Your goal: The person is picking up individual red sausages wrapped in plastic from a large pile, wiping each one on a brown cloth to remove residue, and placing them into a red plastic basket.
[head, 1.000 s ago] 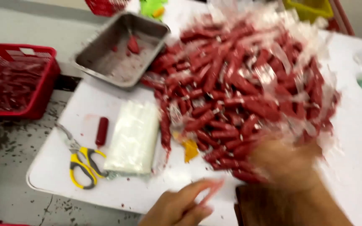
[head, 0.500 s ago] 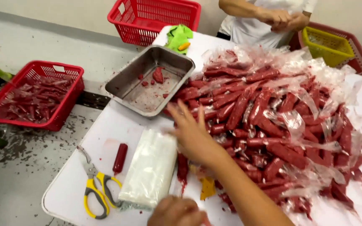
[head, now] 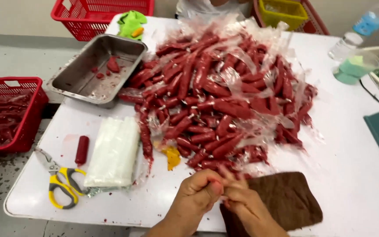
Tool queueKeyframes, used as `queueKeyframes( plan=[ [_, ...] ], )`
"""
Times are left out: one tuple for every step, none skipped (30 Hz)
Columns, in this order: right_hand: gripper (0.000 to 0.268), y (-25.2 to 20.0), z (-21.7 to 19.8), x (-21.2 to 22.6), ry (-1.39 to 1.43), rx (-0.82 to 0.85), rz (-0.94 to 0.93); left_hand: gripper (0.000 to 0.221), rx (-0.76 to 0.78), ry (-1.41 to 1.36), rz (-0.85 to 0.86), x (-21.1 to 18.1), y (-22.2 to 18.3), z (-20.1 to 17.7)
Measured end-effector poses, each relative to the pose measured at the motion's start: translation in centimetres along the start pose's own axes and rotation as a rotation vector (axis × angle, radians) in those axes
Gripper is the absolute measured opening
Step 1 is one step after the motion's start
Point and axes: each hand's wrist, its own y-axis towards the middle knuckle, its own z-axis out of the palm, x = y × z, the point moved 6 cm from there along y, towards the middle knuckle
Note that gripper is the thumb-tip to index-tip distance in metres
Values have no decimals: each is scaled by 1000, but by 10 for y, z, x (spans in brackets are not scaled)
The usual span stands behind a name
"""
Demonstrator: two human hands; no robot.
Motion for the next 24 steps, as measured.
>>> queueKeyframes(
  plan=[
    [30,-16,-8,-10,-105,-9,-43,29,13,296,18,0,-3,6],
    [30,-25,-18,-13,-100,-16,-42,29,17,301,12,-1,-11,11],
    [31,-34,-25,-9,-288,-7,-162,35,98,494,58,-5,-18,20],
    [33,-45,-32,-6,-476,5,-276,41,180,682,102,-6,-27,30],
    [33,-52,-34,-15,-471,-1,-268,41,186,683,93,-4,-35,26],
    [25,-61,-37,-20,-614,-40,-354,40,143,491,-73,5,-43,18],
    [18,-70,-38,-25,-756,-79,-439,46,95,298,-235,15,-53,11],
    [18,-73,-31,-29,-748,-81,-436,46,92,302,-243,20,-50,3],
    [13,-77,-23,-29,-841,-115,-497,62,-173,-17,-553,41,-55,-18],
    [14,-81,-14,-30,-934,-153,-556,81,-441,-345,-846,60,-66,-31],
    [14,-82,-4,-44,-927,-159,-551,81,-446,-338,-852,97,-79,-40],
    [13,-90,15,-57,-919,-18,-600,53,-114,-199,-836,133,-91,-35],
    [15,-98,36,-71,-906,123,-647,32,218,-62,-805,169,-110,-30],
    [15,-97,37,-71,-890,129,-637,32,207,-70,-819,161,-109,-23],
    [16,-94,39,-76,-799,212,-552,21,78,-216,-900,155,-109,-19],
    [17,-89,41,-80,-711,291,-468,14,-50,-360,-972,149,-108,-16],
    [17,-88,31,-68,-700,293,-460,14,-58,-364,-982,146,-109,-14],
    [16,-87,22,-56,-581,366,-469,15,72,-205,-938,143,-107,-10],
    [19,-85,13,-43,-461,437,-475,19,201,-48,-887,139,-104,-5],
    [19,-78,-1,-13,-451,443,-472,19,192,-55,-893,125,-98,3],
    [23,-70,-11,11,-196,576,-330,10,515,569,-322,90,-79,22],
    [28,-64,-20,37,67,702,-187,4,781,1156,315,59,-82,49],
    [28,-68,-21,37,81,710,-186,4,773,1155,300,52,-80,55],
    [33,-71,-23,29,188,742,-4,10,786,1165,450,41,-78,66]
  ],
)
